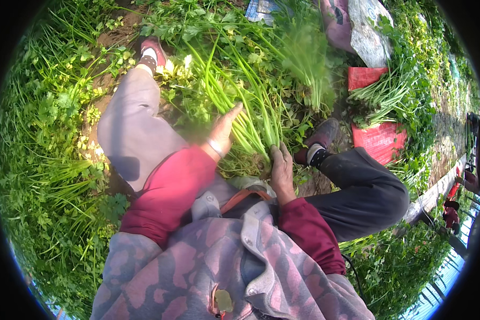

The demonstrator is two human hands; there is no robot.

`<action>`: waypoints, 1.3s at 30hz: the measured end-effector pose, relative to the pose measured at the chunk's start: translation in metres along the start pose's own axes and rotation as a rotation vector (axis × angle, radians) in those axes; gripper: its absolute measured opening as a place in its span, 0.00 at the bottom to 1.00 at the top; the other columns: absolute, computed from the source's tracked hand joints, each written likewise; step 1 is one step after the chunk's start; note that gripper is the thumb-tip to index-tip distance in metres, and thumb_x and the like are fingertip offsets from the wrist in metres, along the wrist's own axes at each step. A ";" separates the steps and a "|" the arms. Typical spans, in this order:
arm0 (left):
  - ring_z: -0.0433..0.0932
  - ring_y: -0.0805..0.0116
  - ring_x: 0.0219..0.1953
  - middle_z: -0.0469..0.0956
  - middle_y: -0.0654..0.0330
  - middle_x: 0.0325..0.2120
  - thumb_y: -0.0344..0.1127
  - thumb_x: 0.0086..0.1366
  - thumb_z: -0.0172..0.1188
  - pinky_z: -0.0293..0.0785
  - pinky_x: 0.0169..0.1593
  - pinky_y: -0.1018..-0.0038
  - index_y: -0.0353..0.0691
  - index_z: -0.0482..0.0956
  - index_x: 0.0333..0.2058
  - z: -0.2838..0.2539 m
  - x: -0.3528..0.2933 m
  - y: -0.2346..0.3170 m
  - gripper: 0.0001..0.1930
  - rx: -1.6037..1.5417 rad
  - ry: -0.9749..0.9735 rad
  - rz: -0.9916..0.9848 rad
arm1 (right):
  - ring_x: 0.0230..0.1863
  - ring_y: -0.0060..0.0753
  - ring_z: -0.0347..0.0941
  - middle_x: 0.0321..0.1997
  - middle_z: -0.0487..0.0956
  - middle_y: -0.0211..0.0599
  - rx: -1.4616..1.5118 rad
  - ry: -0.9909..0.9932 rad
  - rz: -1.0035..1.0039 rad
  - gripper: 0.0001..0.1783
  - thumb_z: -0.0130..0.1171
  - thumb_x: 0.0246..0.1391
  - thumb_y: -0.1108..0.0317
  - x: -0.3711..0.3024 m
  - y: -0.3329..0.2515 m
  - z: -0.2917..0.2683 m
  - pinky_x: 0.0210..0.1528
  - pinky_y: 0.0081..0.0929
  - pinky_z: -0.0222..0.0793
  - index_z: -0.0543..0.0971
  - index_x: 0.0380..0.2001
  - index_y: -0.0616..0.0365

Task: The person sits on the ground and repeatedly picks up bunches of green vegetables, trims the stems and leaves by hand, and places the trimmed portions into a red crate.

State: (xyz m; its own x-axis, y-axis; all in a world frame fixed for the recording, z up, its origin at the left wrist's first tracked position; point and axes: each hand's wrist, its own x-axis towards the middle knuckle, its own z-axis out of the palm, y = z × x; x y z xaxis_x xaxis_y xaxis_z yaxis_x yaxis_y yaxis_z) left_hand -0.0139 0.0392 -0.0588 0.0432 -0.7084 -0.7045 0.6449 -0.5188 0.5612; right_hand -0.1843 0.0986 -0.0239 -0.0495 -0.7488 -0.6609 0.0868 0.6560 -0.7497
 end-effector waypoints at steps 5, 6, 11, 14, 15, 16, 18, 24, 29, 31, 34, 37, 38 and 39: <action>0.72 0.67 0.50 0.75 0.56 0.48 0.47 0.63 0.61 0.65 0.55 0.73 0.33 0.72 0.51 0.002 -0.036 -0.043 0.25 0.001 0.111 0.019 | 0.19 0.18 0.67 0.30 0.75 0.32 0.100 -0.198 -0.097 0.23 0.46 0.64 0.58 0.012 0.013 -0.007 0.17 0.15 0.62 0.67 0.53 0.67; 0.71 0.67 0.51 0.75 0.55 0.48 0.47 0.64 0.60 0.64 0.55 0.73 0.33 0.72 0.51 0.001 -0.041 -0.049 0.25 0.161 0.194 0.000 | 0.20 0.17 0.68 0.31 0.75 0.32 0.021 -0.148 -0.160 0.23 0.46 0.64 0.58 0.014 0.014 -0.010 0.17 0.15 0.62 0.67 0.53 0.66; 0.76 0.69 0.32 0.79 0.60 0.32 0.51 0.67 0.54 0.73 0.43 0.74 0.34 0.77 0.45 -0.008 -0.064 -0.057 0.23 0.349 0.059 0.140 | 0.24 0.16 0.70 0.35 0.76 0.31 -0.070 -0.148 -0.252 0.22 0.46 0.65 0.58 0.016 0.007 -0.018 0.21 0.14 0.64 0.68 0.52 0.65; 0.76 0.72 0.34 0.78 0.60 0.32 0.52 0.68 0.51 0.72 0.42 0.75 0.34 0.77 0.43 -0.002 -0.086 -0.069 0.23 0.894 0.018 -0.062 | 0.29 0.19 0.71 0.37 0.76 0.31 -0.149 -0.130 -0.308 0.21 0.47 0.65 0.60 0.010 -0.002 -0.016 0.28 0.18 0.67 0.70 0.51 0.66; 0.76 0.72 0.34 0.78 0.60 0.33 0.51 0.68 0.51 0.71 0.42 0.75 0.34 0.77 0.43 0.001 -0.091 -0.074 0.23 0.719 0.018 0.021 | 0.29 0.22 0.72 0.38 0.77 0.32 -0.271 -0.074 -0.483 0.20 0.47 0.64 0.60 0.006 -0.004 -0.016 0.29 0.20 0.67 0.70 0.50 0.66; 0.76 0.72 0.35 0.78 0.60 0.34 0.51 0.68 0.50 0.71 0.42 0.75 0.34 0.77 0.44 0.003 -0.094 -0.078 0.22 0.555 -0.007 0.043 | 0.29 0.24 0.72 0.38 0.77 0.32 -0.390 -0.033 -0.574 0.20 0.48 0.64 0.60 0.004 -0.006 -0.013 0.29 0.22 0.67 0.71 0.50 0.66; 0.75 0.71 0.39 0.78 0.60 0.37 0.49 0.69 0.49 0.71 0.45 0.74 0.35 0.75 0.46 0.003 -0.092 -0.083 0.21 0.292 -0.044 0.110 | 0.27 0.32 0.72 0.32 0.78 0.39 -0.406 -0.123 -0.460 0.20 0.48 0.64 0.59 -0.006 -0.008 -0.015 0.31 0.29 0.68 0.70 0.50 0.66; 0.76 0.64 0.43 0.78 0.58 0.41 0.46 0.66 0.55 0.70 0.52 0.66 0.40 0.74 0.48 -0.009 -0.053 -0.079 0.18 -0.251 -0.189 -0.133 | 0.27 0.49 0.77 0.23 0.77 0.51 -0.641 -0.199 -0.490 0.17 0.47 0.63 0.59 -0.029 -0.010 -0.020 0.30 0.37 0.69 0.70 0.43 0.64; 0.75 0.63 0.46 0.77 0.57 0.42 0.47 0.67 0.55 0.69 0.54 0.66 0.38 0.73 0.49 -0.005 -0.050 -0.084 0.20 -0.292 -0.257 -0.120 | 0.30 0.54 0.77 0.24 0.77 0.54 -0.868 -0.177 -0.496 0.15 0.52 0.56 0.64 -0.036 -0.012 -0.033 0.34 0.41 0.69 0.72 0.41 0.65; 0.74 0.64 0.47 0.76 0.58 0.44 0.48 0.67 0.55 0.68 0.54 0.67 0.37 0.72 0.50 0.000 -0.055 -0.087 0.21 -0.186 -0.217 -0.081 | 0.30 0.57 0.76 0.27 0.78 0.56 -0.813 -0.196 -0.523 0.19 0.55 0.54 0.62 -0.029 -0.011 -0.033 0.33 0.45 0.69 0.72 0.45 0.64; 0.71 0.68 0.49 0.73 0.60 0.47 0.50 0.67 0.54 0.65 0.56 0.71 0.36 0.70 0.52 0.004 -0.061 -0.088 0.24 0.090 -0.192 -0.005 | 0.32 0.61 0.75 0.30 0.78 0.59 -0.714 -0.242 -0.453 0.22 0.59 0.52 0.59 -0.012 -0.010 -0.026 0.33 0.47 0.69 0.72 0.44 0.65; 0.72 0.66 0.48 0.75 0.60 0.46 0.52 0.66 0.55 0.64 0.55 0.70 0.38 0.71 0.50 0.005 -0.058 -0.084 0.24 -0.137 -0.239 -0.066 | 0.31 0.62 0.75 0.30 0.78 0.60 -0.659 -0.185 -0.459 0.21 0.59 0.54 0.59 -0.003 -0.009 -0.018 0.32 0.46 0.70 0.71 0.43 0.64; 0.73 0.66 0.46 0.76 0.60 0.43 0.54 0.64 0.56 0.66 0.53 0.69 0.39 0.73 0.48 0.005 -0.056 -0.083 0.24 -0.267 -0.256 -0.058 | 0.32 0.61 0.75 0.30 0.78 0.60 -0.756 -0.141 -0.521 0.21 0.59 0.54 0.59 -0.004 -0.009 -0.019 0.32 0.46 0.70 0.71 0.43 0.64; 0.73 0.66 0.44 0.77 0.61 0.41 0.55 0.63 0.58 0.68 0.51 0.69 0.39 0.74 0.46 0.004 -0.053 -0.082 0.25 -0.387 -0.310 -0.068 | 0.32 0.61 0.75 0.30 0.78 0.60 -0.850 -0.136 -0.532 0.20 0.58 0.54 0.59 -0.008 -0.009 -0.021 0.32 0.46 0.70 0.71 0.43 0.64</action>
State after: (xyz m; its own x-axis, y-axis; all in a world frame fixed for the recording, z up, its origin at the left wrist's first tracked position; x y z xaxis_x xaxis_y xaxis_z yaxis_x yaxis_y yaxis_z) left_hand -0.0723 0.1171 -0.0653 -0.1994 -0.8187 -0.5385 0.8768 -0.3944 0.2750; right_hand -0.2055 0.1008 -0.0128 0.2428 -0.9333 -0.2644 -0.6536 0.0441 -0.7555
